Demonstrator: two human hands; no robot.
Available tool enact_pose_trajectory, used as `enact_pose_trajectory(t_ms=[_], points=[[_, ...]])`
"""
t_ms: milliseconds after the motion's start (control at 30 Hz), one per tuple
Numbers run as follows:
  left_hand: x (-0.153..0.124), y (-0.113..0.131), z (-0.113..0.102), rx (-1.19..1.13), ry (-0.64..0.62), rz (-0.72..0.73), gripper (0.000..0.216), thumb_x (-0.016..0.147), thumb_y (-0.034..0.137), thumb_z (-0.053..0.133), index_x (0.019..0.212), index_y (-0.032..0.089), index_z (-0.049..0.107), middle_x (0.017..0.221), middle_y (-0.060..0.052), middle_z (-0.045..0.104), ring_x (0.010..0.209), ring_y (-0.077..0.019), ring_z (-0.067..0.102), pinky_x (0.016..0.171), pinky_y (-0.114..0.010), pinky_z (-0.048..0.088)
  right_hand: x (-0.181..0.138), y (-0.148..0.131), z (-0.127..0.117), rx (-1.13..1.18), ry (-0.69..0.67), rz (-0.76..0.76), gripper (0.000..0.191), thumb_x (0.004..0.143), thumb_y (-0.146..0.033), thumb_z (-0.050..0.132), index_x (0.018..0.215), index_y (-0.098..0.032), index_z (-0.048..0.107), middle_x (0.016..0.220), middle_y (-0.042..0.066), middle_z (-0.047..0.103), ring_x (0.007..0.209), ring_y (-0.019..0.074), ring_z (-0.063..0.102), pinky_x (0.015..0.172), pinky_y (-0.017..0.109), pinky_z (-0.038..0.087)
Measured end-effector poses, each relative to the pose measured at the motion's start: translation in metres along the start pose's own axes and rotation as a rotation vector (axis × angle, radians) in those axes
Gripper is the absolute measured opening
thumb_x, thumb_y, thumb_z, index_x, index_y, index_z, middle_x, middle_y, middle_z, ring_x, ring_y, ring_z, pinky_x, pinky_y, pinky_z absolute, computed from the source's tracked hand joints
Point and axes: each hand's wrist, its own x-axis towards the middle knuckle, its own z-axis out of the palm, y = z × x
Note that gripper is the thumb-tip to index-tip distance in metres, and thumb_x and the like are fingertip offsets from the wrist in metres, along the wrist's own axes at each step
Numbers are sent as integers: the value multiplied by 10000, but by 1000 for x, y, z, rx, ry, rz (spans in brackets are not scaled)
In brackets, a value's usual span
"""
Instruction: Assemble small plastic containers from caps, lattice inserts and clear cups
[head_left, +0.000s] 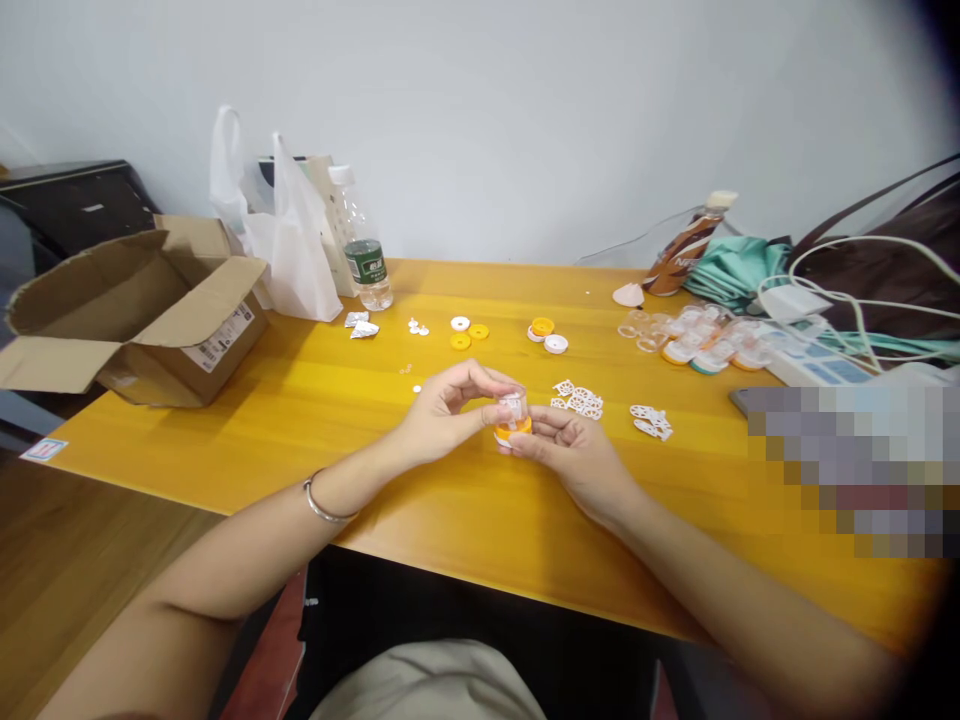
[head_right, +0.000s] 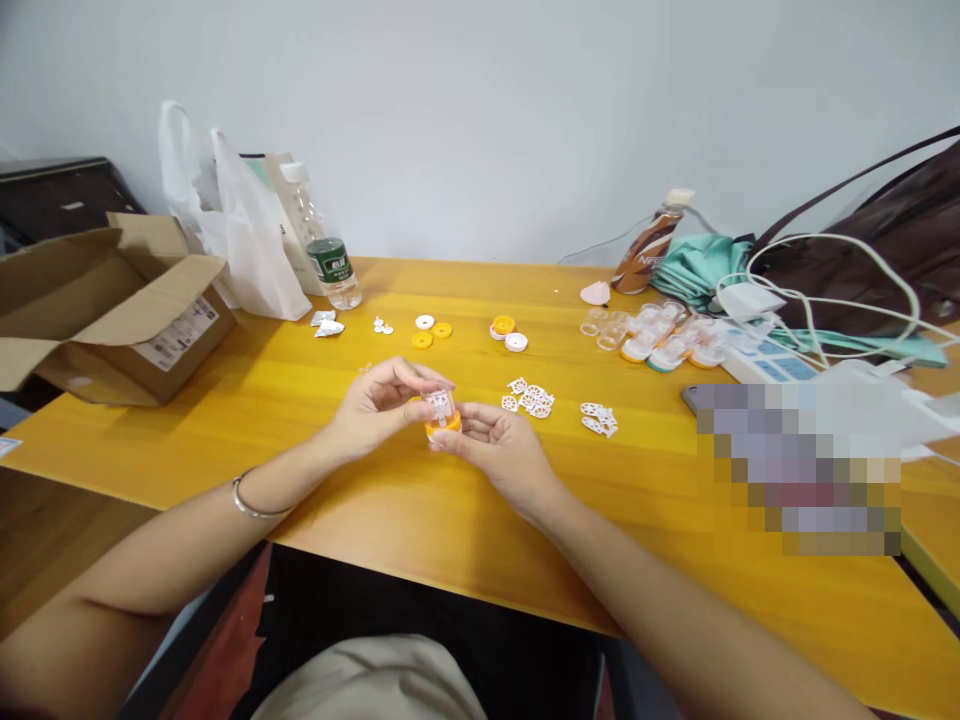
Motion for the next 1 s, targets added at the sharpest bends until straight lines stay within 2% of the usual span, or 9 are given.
enact_pose_trajectory(t_ms=[100,267,367,467,567,700,800,933,1000], points=[[-1,2,-1,-24,-2,-38,168,719,188,685,772,146,531,935,-62,660,950,-159,621,829,-309,501,-1,0,-1,21,-35,18,288,623,-285,757,891,-203,693,868,23,721,733,147,672,788,311,525],[-2,9,-4,-142,-134,-131,145,792,219,618,856,152,507,1020,-96,659,944,-176,637,799,-315,510,-4,-3,0,97,-99,100,281,632,-319,752,875,-187,702,859,40,723,687,140,678,689,252,537],[-3,11,-3,-170,-181,-157,144,818,244,587,891,153,502,1092,-119,631,1014,-195,610,852,-344,485,-4,-5,1,128,-99,129,289,621,-318,760,871,-185,703,842,38,722,696,138,679,680,233,533],[-2,8,-1,-148,-123,-120,191,772,241,644,891,162,518,1106,-92,600,1026,-166,581,875,-307,460,-3,-5,2,151,-93,121,243,626,-304,758,836,-192,706,832,24,717,671,115,669,705,229,532],[-1,5,-1,-127,-45,-89,196,732,210,685,856,167,538,942,-36,611,844,-101,593,763,-228,471,-2,-4,1,165,-99,124,227,631,-292,756,830,-195,704,840,20,713,667,108,665,723,234,530],[-2,5,-3,-203,-120,-199,149,802,235,607,916,156,552,1000,-75,614,914,-141,595,819,-289,462,-3,-3,1,158,-107,126,240,628,-301,759,835,-193,701,849,21,712,669,105,664,711,222,527],[-3,5,-1,-222,-111,-180,184,783,247,630,912,160,533,1034,-79,598,942,-152,584,825,-297,459,-3,-3,1,133,-104,116,275,627,-322,756,859,-186,697,849,30,713,655,111,661,698,236,533],[-2,4,3,-111,-52,-106,229,740,237,673,883,173,506,847,-19,586,736,-93,570,686,-227,459,-2,-2,1,72,-96,62,259,636,-295,752,866,-196,687,865,23,714,678,117,662,725,261,536],[-1,6,3,35,-58,-61,245,766,248,642,970,183,523,845,-25,580,762,-107,561,721,-246,453,-2,-2,1,18,-68,26,264,636,-286,750,876,-201,680,854,17,715,704,128,664,754,284,534]])
